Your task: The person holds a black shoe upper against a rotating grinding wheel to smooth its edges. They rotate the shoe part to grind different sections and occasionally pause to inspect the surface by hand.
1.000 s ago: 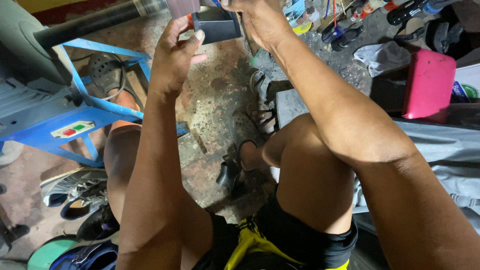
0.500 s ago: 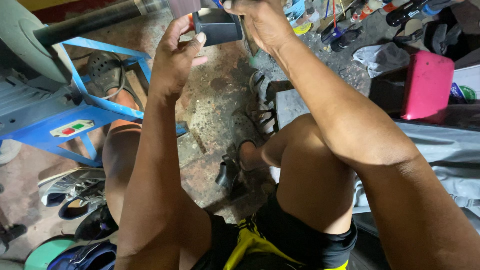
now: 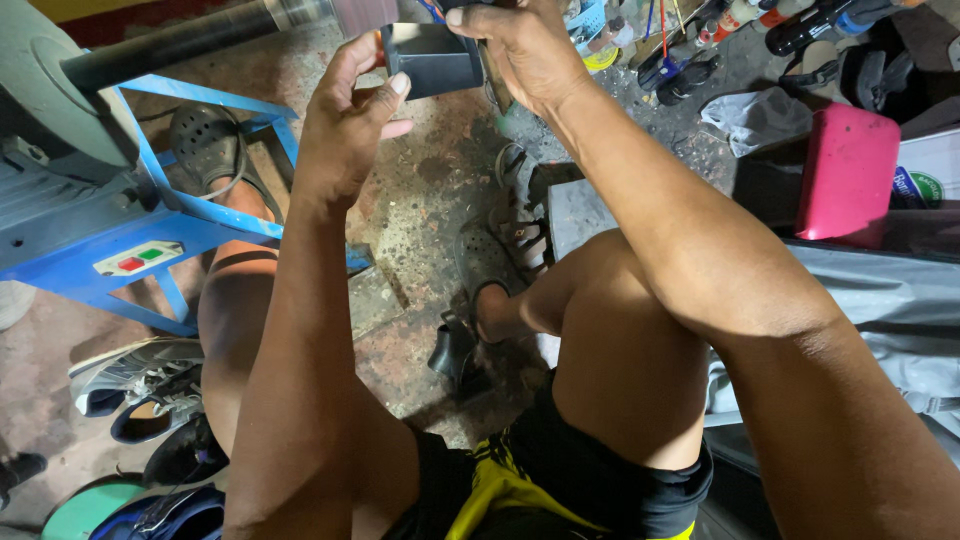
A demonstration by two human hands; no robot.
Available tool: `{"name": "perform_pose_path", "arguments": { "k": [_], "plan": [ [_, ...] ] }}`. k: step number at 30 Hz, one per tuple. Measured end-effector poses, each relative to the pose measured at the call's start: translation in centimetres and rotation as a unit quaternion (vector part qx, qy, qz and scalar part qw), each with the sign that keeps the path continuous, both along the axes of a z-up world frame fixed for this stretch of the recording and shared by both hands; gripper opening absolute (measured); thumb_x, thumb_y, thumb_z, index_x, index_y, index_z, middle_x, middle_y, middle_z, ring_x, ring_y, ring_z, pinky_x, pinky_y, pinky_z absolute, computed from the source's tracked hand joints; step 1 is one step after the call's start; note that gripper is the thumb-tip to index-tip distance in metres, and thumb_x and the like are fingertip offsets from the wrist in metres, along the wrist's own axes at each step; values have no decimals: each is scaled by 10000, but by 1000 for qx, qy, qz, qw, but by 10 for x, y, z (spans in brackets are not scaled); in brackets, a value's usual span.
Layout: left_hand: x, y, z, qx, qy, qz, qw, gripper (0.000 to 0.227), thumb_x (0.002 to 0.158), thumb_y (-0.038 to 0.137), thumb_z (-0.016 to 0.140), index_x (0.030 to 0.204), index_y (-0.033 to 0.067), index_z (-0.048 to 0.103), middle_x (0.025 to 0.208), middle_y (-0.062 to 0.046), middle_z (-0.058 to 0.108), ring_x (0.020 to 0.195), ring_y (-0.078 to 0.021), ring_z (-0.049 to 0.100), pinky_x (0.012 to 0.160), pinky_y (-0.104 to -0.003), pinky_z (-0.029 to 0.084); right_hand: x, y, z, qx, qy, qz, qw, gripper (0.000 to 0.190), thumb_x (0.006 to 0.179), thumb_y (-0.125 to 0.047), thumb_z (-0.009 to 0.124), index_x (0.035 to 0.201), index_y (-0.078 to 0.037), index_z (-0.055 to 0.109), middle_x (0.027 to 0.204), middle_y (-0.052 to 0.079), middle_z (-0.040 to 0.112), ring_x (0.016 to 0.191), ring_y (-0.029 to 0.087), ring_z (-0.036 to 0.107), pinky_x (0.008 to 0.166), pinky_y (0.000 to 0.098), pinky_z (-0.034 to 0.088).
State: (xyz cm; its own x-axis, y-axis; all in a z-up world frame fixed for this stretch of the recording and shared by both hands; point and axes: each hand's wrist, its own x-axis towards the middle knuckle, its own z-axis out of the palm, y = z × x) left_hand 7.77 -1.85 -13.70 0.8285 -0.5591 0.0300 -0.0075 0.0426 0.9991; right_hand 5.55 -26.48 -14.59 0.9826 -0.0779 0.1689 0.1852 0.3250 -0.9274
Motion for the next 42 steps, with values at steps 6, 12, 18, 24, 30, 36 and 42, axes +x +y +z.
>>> {"name": "perform_pose_path", "arguments": {
  "k": [6,12,18,24,30,36,42],
  "plan": [
    [-10,1,10,4,1,11,1000,494,1006,194,697,1447,63,515,1400,-99,611,1164,-206,687,878,-359,671,-10,4,10,34,-8,11,999,250,879,40,735,1114,3,656,1086,79,703,1099,229,693,1086,425,560],
    [-57,9,62,11,-108,-18,994,429,1019,221,747,1391,73,592,1254,-114,697,1015,-192,683,823,-312,580,-50,-10,70,114,4,147,983,406,920,-55,623,1306,63,588,1225,190,682,1131,297,681,1126,442,537],
    [-89,19,138,38,-281,-30,958,314,1025,170,669,1335,126,640,1211,-60,567,1023,-156,676,773,-253,610,-74,0,107,150,-22,176,973,533,858,-73,580,1370,74,560,1231,230,665,1129,313,667,1112,420,536],
    [-98,22,157,-11,-282,-52,958,186,982,123,767,1157,100,708,1248,-29,609,1032,-153,682,799,-265,572,-80,7,109,176,-22,222,959,536,830,-132,597,1305,117,594,1207,257,674,1084,318,652,1035,383,525],
    [-99,24,152,-2,-317,-60,946,184,1001,99,786,1175,108,725,1304,-28,606,1052,-134,672,902,-256,577,-77,10,104,216,-5,195,957,522,788,-98,602,1268,107,602,1219,252,677,1127,338,684,1113,398,551],
    [-99,30,152,-22,-328,-78,941,182,1014,53,791,1177,82,714,1312,-18,602,953,-88,641,830,-247,560,-74,8,94,231,-21,218,948,445,834,-70,596,1239,113,622,1159,232,690,1063,307,699,1029,370,566],
    [-98,28,148,-67,-303,-46,950,203,1000,33,849,1118,59,686,1278,-26,642,866,-52,680,743,-186,582,-76,18,108,208,-35,200,957,538,796,-144,612,1275,101,600,1156,282,665,1015,330,687,992,376,590]
  ]
}}
